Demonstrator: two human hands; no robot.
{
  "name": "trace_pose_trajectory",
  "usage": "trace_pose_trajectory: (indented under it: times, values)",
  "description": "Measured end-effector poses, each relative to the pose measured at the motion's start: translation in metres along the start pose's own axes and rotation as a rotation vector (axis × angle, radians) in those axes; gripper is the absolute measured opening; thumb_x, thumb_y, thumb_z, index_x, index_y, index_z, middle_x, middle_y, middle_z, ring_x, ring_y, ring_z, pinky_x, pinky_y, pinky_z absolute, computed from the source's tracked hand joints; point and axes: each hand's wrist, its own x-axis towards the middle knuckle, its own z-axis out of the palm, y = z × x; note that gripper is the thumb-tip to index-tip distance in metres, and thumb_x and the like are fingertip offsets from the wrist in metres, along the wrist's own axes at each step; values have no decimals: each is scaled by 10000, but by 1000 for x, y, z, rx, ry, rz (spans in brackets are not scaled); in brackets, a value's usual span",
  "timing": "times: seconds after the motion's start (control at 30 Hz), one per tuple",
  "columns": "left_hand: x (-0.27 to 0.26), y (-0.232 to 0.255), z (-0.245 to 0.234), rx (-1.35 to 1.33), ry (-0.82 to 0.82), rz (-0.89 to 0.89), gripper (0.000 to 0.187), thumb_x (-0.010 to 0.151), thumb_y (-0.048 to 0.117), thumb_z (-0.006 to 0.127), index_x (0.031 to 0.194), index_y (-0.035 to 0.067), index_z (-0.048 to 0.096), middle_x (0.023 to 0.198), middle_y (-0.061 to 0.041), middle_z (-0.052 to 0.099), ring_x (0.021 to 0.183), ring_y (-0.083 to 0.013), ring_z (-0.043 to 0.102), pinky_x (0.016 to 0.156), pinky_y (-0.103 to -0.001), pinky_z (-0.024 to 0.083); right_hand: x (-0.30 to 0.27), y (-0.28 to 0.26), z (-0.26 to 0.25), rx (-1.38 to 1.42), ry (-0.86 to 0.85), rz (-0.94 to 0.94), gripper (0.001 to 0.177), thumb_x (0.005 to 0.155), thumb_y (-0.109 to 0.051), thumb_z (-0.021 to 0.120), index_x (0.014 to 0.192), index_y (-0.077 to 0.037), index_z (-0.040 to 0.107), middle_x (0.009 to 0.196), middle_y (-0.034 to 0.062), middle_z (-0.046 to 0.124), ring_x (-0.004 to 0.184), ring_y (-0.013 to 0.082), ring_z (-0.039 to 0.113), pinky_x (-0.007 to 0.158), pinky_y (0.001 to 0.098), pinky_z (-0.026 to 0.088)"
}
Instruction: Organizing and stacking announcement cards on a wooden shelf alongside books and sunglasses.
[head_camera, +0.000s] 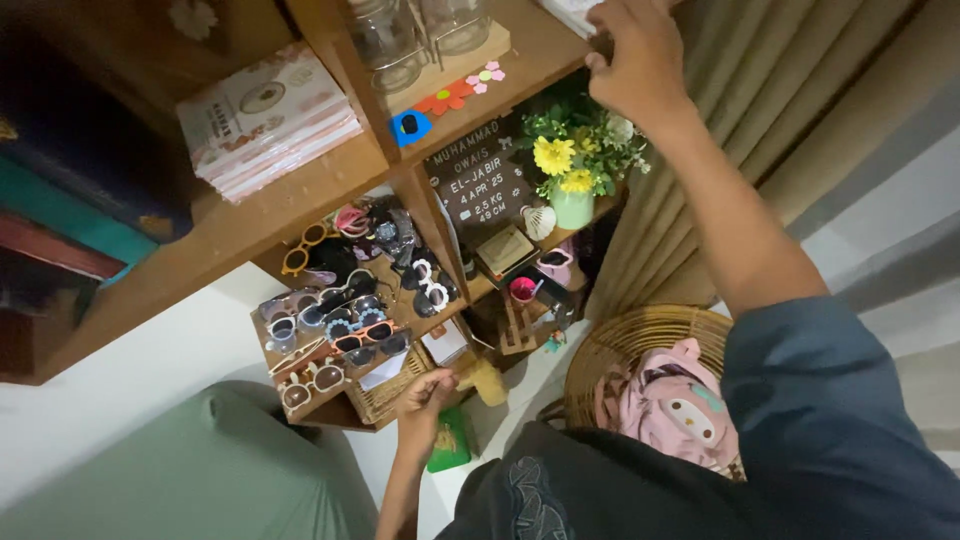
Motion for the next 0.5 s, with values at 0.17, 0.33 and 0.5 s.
trace_pose_trajectory:
  times: [0.17,0.33,0.5]
  values:
    - [-3,14,0,-15,-19,-7,180,970,98,673,1107,7,748,1020,-57,778,958,-129,700,877,-279,545,-12,1,-6,-241,93,-151,228,821,42,741,999,-72,656,1064,91,629,1075,316,578,894,478,437]
    - [6,24,8,-39,-66,-42,181,959,78,658,1107,13,739,1042,-52,771,971,-137,693,869,-294,545,-40,-42,-33,-324,146,-240,273,741,43,715,971,-104,705,908,52,609,949,274,534,808,436,385]
    - [12,79,36,-51,-301,54,211,991,104,669,1175,8,713,1155,-95,740,1087,-192,692,963,-333,557,-111,-113,-41,-167,324,-327,254,693,-114,766,917,-30,679,836,114,564,814,312,522,818,501,366]
